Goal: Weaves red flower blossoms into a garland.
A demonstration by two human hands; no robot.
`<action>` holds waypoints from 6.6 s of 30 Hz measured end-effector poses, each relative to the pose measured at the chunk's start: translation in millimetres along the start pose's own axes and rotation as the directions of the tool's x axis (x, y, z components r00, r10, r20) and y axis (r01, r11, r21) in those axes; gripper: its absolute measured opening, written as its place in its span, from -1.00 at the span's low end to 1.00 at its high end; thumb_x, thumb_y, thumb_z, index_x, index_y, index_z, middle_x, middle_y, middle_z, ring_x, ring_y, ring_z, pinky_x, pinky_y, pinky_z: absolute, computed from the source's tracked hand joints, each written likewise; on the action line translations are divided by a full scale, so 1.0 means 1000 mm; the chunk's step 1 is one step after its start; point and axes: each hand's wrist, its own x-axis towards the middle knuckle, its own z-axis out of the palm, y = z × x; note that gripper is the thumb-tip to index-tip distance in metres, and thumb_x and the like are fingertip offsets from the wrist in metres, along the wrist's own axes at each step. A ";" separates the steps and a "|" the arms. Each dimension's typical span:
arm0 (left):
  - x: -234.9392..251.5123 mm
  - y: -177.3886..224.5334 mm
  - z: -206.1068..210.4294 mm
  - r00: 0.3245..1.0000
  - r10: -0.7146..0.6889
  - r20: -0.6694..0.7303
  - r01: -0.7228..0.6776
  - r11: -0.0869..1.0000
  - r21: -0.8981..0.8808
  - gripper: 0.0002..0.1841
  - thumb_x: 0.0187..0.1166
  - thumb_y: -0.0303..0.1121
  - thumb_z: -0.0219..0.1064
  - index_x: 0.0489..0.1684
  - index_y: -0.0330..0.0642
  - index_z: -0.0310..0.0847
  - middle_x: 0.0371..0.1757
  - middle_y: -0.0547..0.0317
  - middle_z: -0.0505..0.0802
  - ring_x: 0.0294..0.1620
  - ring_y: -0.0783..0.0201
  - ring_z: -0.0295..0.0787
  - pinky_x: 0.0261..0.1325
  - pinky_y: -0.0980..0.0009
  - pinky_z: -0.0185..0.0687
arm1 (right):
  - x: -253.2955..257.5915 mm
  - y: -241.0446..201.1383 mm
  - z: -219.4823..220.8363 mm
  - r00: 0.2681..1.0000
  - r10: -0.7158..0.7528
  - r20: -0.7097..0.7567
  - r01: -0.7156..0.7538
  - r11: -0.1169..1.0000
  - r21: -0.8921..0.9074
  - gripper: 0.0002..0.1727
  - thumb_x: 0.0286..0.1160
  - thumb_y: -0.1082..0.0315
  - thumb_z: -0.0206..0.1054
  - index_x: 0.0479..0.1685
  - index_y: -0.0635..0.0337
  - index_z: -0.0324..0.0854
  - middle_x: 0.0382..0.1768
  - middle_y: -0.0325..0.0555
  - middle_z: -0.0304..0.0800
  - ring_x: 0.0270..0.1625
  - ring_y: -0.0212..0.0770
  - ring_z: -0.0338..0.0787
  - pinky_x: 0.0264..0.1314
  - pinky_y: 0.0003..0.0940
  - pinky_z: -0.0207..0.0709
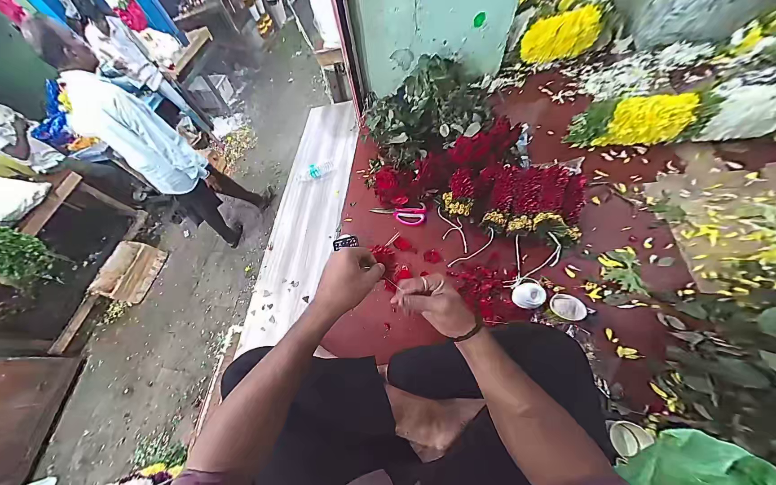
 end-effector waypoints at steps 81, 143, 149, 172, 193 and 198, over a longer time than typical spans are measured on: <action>-0.083 -0.107 0.048 0.952 -0.244 0.186 0.294 0.559 -0.775 -0.50 0.20 -0.45 0.67 0.13 -0.36 0.62 -0.25 0.01 0.91 -0.30 0.23 0.83 -0.19 0.35 0.73 | -0.004 0.051 0.074 0.833 0.386 -0.397 -0.429 0.903 -0.022 -0.40 0.13 0.60 0.54 0.30 0.30 0.54 -0.32 0.11 0.79 -0.44 -0.07 0.79 -0.52 -0.25 0.71; -0.076 -0.086 -0.006 0.908 -0.392 0.146 0.416 0.883 -0.217 -0.80 0.35 -0.25 0.52 -0.64 -0.07 0.78 -0.70 0.35 0.68 -0.71 0.46 0.41 -0.55 0.36 0.32 | 0.006 0.022 0.022 0.914 0.389 0.115 -0.243 0.752 -0.612 -0.87 0.40 0.22 0.49 -0.40 0.03 0.85 -0.48 -0.35 0.81 -0.44 -0.46 0.71 -0.30 -0.38 0.62; -0.074 -0.072 -0.013 0.914 -0.374 0.159 0.389 0.918 -0.072 -0.78 0.32 -0.16 0.51 -0.64 -0.03 0.79 -0.66 0.34 0.73 -0.62 0.40 0.57 -0.46 0.23 0.47 | 0.003 -0.006 0.037 0.907 0.324 0.268 -0.155 0.850 -0.503 -0.83 0.42 0.20 0.48 -0.28 0.10 0.88 -0.33 -0.32 0.86 -0.29 -0.51 0.76 -0.19 -0.49 0.66; -0.009 -0.031 -0.021 0.978 -0.104 0.180 0.120 0.990 -0.080 -0.83 0.49 -0.23 0.50 -0.38 -0.11 0.86 -0.52 0.20 0.85 -0.50 0.29 0.74 -0.33 0.13 0.67 | 0.009 0.012 0.002 0.995 0.088 -0.044 -0.087 0.996 0.024 -0.83 0.49 0.34 0.41 -0.27 0.18 0.90 -0.45 -0.25 0.83 -0.60 -0.59 0.44 -0.53 -0.61 0.31; -0.009 0.040 -0.019 0.880 0.299 0.369 -0.244 0.951 -0.190 -0.88 0.47 -0.29 0.47 -0.39 -0.10 0.84 -0.49 0.28 0.84 -0.49 0.40 0.76 -0.34 0.27 0.76 | -0.004 -0.009 0.030 0.976 0.216 0.032 -0.217 0.945 0.243 -0.88 0.41 0.55 0.30 -0.18 0.24 0.70 -0.32 -0.22 0.80 -0.31 -0.45 0.73 -0.25 -0.53 0.59; 0.003 -0.006 -0.017 0.985 0.063 0.158 -0.067 0.998 0.018 -0.85 0.42 -0.21 0.49 -0.46 -0.03 0.83 -0.52 0.26 0.85 -0.50 0.30 0.78 -0.36 0.08 0.75 | 0.002 0.015 0.016 0.989 0.105 0.107 -0.121 0.981 0.155 -0.81 0.36 0.41 0.32 -0.46 0.05 0.86 -0.35 -0.26 0.89 -0.43 -0.50 0.70 -0.39 -0.53 0.52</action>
